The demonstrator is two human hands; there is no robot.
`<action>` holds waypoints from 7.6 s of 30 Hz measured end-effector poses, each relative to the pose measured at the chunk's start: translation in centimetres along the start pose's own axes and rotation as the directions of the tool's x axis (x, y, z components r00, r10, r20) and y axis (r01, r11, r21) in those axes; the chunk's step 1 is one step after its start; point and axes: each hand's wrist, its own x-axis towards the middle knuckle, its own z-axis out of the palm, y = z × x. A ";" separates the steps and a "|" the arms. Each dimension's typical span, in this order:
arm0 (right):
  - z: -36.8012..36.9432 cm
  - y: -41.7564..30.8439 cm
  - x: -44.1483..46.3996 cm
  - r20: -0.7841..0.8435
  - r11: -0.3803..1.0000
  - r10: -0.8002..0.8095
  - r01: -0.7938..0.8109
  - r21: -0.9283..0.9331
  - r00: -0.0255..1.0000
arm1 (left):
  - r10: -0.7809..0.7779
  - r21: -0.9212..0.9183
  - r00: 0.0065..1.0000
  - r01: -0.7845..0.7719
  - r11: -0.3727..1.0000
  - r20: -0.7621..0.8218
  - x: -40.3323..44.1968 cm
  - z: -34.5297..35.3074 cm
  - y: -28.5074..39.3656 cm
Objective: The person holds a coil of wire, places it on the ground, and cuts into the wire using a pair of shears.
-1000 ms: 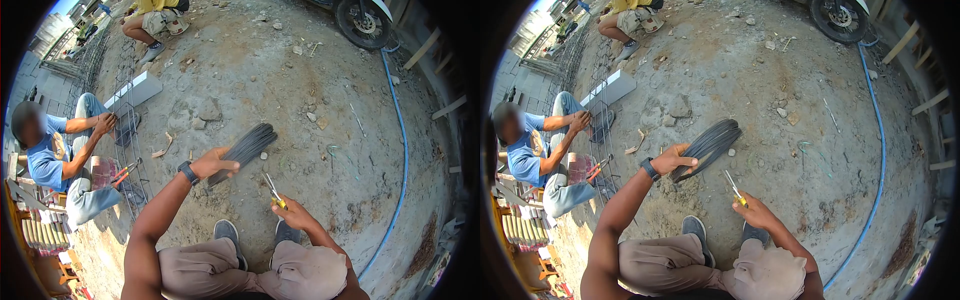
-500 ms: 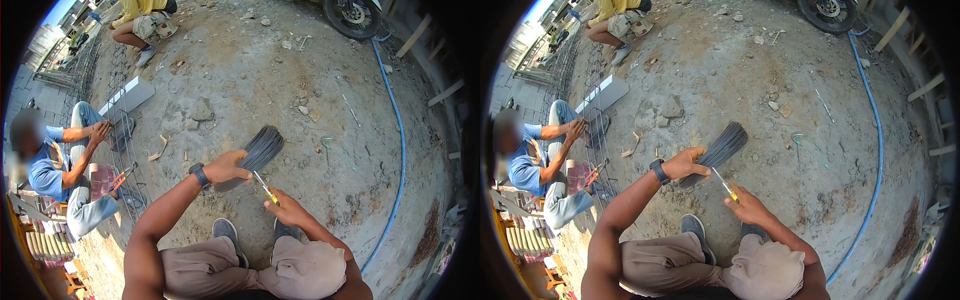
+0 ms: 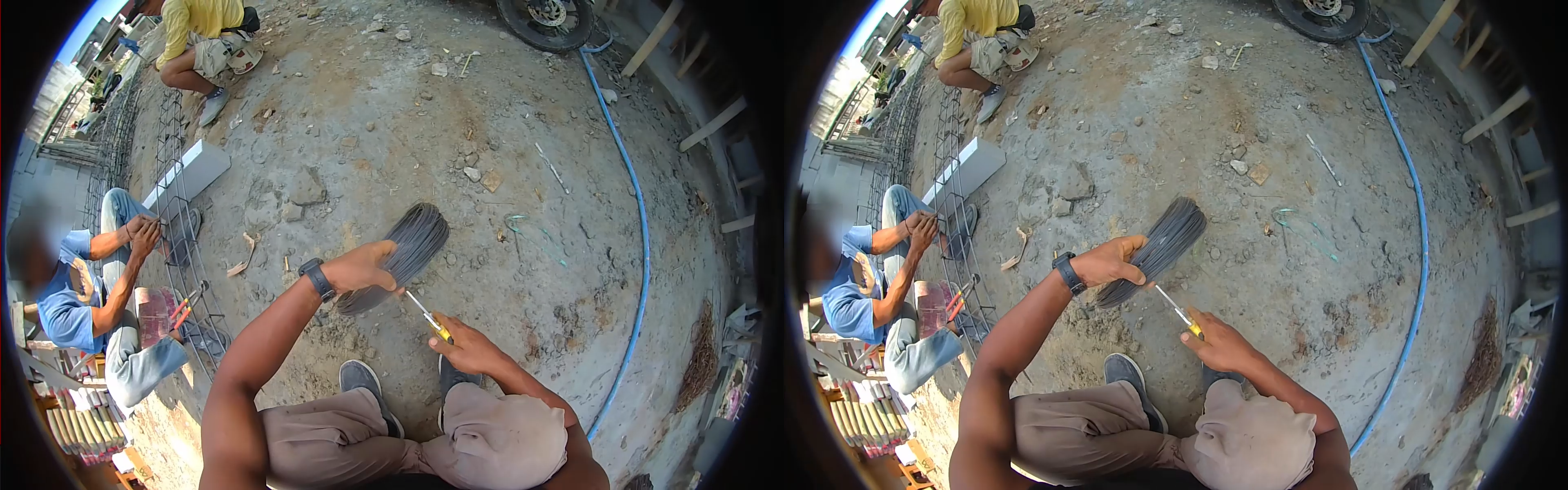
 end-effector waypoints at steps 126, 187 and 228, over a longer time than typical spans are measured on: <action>-0.4 3.0 -0.6 -0.026 0.921 0.170 -0.149 0.359 0.985 | 0.185 0.065 0.708 -0.194 0.979 -0.681 0.0 -9.8 1.0; 0.4 0.4 1.1 0.009 0.952 0.112 -0.110 0.286 0.994 | 0.039 0.134 0.994 -0.025 0.991 -0.102 -0.6 1.0 -2.3; 1.5 0.5 2.5 0.022 0.949 0.104 -0.106 0.297 0.994 | 0.140 0.000 0.962 -0.144 0.990 -0.233 -1.4 -2.5 -2.0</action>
